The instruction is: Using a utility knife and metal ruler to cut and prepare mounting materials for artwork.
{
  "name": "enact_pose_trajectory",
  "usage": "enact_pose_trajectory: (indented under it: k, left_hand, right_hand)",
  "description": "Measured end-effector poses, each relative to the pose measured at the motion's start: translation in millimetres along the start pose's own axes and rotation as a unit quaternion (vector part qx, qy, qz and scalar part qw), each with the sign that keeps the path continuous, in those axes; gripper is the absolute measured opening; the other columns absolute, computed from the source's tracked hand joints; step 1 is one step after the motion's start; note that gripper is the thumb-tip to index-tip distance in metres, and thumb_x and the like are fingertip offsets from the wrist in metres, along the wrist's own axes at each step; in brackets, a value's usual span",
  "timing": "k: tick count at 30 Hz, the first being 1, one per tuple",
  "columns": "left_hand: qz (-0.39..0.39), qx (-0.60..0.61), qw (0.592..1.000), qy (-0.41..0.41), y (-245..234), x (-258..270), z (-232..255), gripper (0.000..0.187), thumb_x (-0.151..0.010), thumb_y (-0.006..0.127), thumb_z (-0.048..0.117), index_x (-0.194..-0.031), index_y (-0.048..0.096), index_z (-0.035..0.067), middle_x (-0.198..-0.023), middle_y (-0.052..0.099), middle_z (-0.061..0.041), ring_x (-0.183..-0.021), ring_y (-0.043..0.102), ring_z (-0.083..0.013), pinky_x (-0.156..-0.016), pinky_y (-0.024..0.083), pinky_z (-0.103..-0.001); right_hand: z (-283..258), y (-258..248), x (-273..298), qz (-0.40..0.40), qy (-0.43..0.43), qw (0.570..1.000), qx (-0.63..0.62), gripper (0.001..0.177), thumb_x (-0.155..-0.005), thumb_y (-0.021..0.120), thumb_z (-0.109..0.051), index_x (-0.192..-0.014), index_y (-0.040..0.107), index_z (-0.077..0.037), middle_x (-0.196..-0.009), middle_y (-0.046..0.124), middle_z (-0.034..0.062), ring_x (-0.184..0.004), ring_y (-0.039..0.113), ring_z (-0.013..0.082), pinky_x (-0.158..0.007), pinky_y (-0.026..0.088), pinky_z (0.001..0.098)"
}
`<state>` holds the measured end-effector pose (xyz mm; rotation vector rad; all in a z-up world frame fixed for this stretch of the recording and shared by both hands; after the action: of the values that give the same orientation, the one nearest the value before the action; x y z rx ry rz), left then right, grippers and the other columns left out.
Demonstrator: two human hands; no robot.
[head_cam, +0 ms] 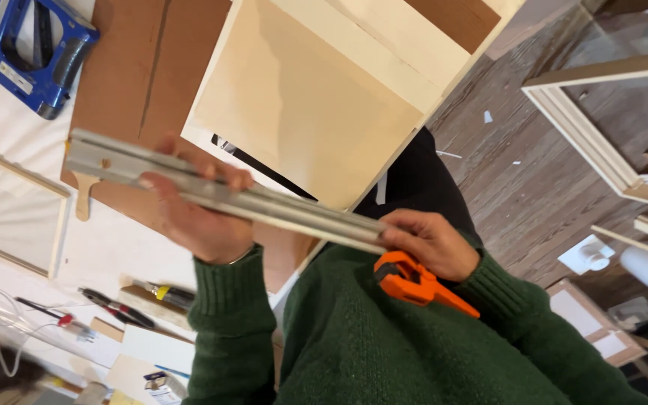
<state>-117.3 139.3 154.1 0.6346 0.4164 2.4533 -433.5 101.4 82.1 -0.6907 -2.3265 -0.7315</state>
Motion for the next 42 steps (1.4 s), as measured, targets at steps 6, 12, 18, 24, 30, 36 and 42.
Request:
enact_pose_trajectory:
  k: [6,12,18,24,30,36,42]
  left_hand:
    - [0.002,0.068,0.998,-0.01,-52.7,-8.7,52.1,0.074,-0.107,0.048,0.067,-0.154,0.044,0.009,-0.082,0.046,-0.005,-0.062,0.042,-0.0152,-0.056,0.039,-0.031]
    - [0.236,-0.173,0.956,0.032,-211.8,-10.8,27.5,0.06,-0.11,0.047,0.038,-0.164,0.03,0.017,-0.092,0.051,-0.003,-0.068,0.045,-0.0127,-0.057,0.039,-0.028]
    - [0.236,-0.628,0.732,0.12,-197.6,7.5,8.1,0.074,-0.104,0.057,0.003,-0.166,0.016,0.01,-0.137,0.047,-0.025,-0.121,0.055,-0.0384,-0.107,0.047,-0.047]
    - [0.296,-0.678,0.672,0.022,-184.7,23.6,-2.1,0.071,-0.091,0.074,0.014,-0.154,0.042,0.009,-0.143,0.04,-0.024,-0.127,0.046,-0.042,-0.11,0.041,-0.051]
    - [0.34,-0.715,0.605,0.088,-264.3,94.1,39.1,0.052,-0.091,0.079,0.014,-0.136,0.056,0.0,-0.145,0.046,-0.025,-0.131,0.046,-0.0408,-0.109,0.04,-0.054]
    - [0.536,-0.67,0.512,-0.03,-485.9,268.1,44.5,0.062,-0.096,0.081,0.027,-0.141,0.051,-0.004,-0.141,0.052,-0.026,-0.133,0.046,-0.0423,-0.111,0.039,-0.056]
    - [0.485,-0.637,0.59,-0.103,-581.1,300.3,21.4,0.092,-0.092,0.085,0.042,-0.15,0.038,-0.013,-0.152,0.042,-0.034,-0.141,0.039,-0.0471,-0.118,0.033,-0.052]
  right_hand:
    - [-9.3,-5.9,-6.5,-0.033,0.021,0.994,0.099,0.027,-0.101,0.059,-0.023,-0.102,0.074,0.0,-0.087,0.074,0.0007,-0.081,0.066,0.0061,-0.075,0.056,0.0242]
    - [-0.4,-26.3,-7.4,0.0,0.064,0.987,0.149,0.031,-0.102,0.057,-0.028,-0.096,0.073,-0.001,-0.079,0.07,0.0002,-0.072,0.062,0.0062,-0.066,0.053,0.0245]
    - [-3.9,-25.1,-16.7,-0.012,0.095,0.979,0.182,0.034,-0.102,0.058,-0.03,-0.093,0.073,-0.001,-0.074,0.068,0.0008,-0.067,0.058,0.0064,-0.061,0.05,0.0249]
    - [-17.1,-22.1,-31.3,-0.028,0.104,0.962,0.253,0.035,-0.101,0.057,-0.032,-0.092,0.073,-0.002,-0.072,0.068,0.0008,-0.066,0.058,0.0059,-0.06,0.05,0.0245]
    - [-21.3,-15.9,-41.8,-0.04,0.138,0.949,0.28,0.038,-0.102,0.057,-0.034,-0.094,0.074,-0.002,-0.071,0.065,0.0019,-0.065,0.055,0.0067,-0.059,0.047,0.025]
    - [-30.0,-13.1,-47.1,-0.048,0.138,0.945,0.293,0.039,-0.102,0.056,-0.036,-0.094,0.075,-0.002,-0.072,0.066,0.0015,-0.066,0.055,0.0058,-0.06,0.047,0.0241]
    - [-33.1,-11.7,-49.0,-0.05,0.149,0.939,0.305,0.04,-0.101,0.056,-0.037,-0.095,0.075,-0.002,-0.073,0.067,0.001,-0.066,0.056,0.0058,-0.06,0.048,0.0244]
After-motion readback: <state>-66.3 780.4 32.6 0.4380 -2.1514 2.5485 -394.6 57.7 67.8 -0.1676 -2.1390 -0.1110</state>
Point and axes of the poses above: each hand's wrist, its own x-axis away from the middle knuckle, its own y-axis out of the palm, z = x × y, the point moved 7 cm from there along -x, towards the middle knuckle
